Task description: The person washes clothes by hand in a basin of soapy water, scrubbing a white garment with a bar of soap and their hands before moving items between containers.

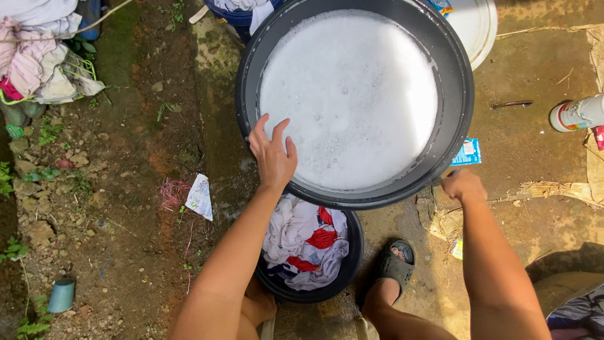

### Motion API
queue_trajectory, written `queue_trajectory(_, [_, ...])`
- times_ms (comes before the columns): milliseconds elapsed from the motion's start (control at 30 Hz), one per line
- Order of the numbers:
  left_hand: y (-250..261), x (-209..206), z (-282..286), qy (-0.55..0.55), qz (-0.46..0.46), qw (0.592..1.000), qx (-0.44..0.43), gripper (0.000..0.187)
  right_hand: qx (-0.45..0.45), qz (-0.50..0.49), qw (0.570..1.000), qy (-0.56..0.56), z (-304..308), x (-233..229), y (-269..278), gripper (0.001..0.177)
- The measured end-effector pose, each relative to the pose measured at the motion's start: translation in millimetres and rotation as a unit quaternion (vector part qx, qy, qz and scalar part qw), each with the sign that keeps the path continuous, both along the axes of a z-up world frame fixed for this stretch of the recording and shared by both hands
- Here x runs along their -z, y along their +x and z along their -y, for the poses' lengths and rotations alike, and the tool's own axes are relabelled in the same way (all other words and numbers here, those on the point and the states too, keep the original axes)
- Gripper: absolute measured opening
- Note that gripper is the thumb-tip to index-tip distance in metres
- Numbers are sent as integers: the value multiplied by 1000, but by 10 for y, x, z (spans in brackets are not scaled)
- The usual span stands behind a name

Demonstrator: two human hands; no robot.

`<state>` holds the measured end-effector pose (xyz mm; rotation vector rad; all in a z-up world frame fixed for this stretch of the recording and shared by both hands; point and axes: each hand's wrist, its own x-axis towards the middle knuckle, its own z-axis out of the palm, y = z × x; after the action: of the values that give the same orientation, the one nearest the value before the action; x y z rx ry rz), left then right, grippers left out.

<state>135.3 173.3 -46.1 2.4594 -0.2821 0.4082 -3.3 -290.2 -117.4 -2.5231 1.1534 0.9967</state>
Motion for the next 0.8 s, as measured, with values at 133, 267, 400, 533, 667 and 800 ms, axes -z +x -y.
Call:
queue_trajectory(133, [435, 356, 545, 10, -200, 979, 40, 54, -4, 365, 912, -186, 385, -351, 809, 17])
queue_trajectory(267, [825, 1096, 941, 48, -409, 911, -7, 86, -51, 535, 836, -106, 412, -461, 1860, 9])
queue_trajectory(400, [1153, 2046, 1153, 179, -477, 857, 77, 76, -87, 554, 826, -59, 362, -431, 2840, 7])
queue_trajectory(533, [1284, 2527, 1253, 221, -559, 792, 106, 72, -65, 559, 826, 22, 345, -191, 3671, 16])
queue_trajectory(667, [1337, 2735, 1325, 239, -581, 769, 119, 68, -26, 504, 859, 81, 569, 130, 4383, 29])
queue_trajectory(800, [1153, 2835, 1404, 243, -604, 749, 120, 64, -111, 374, 913, 118, 782, 504, 4945, 51])
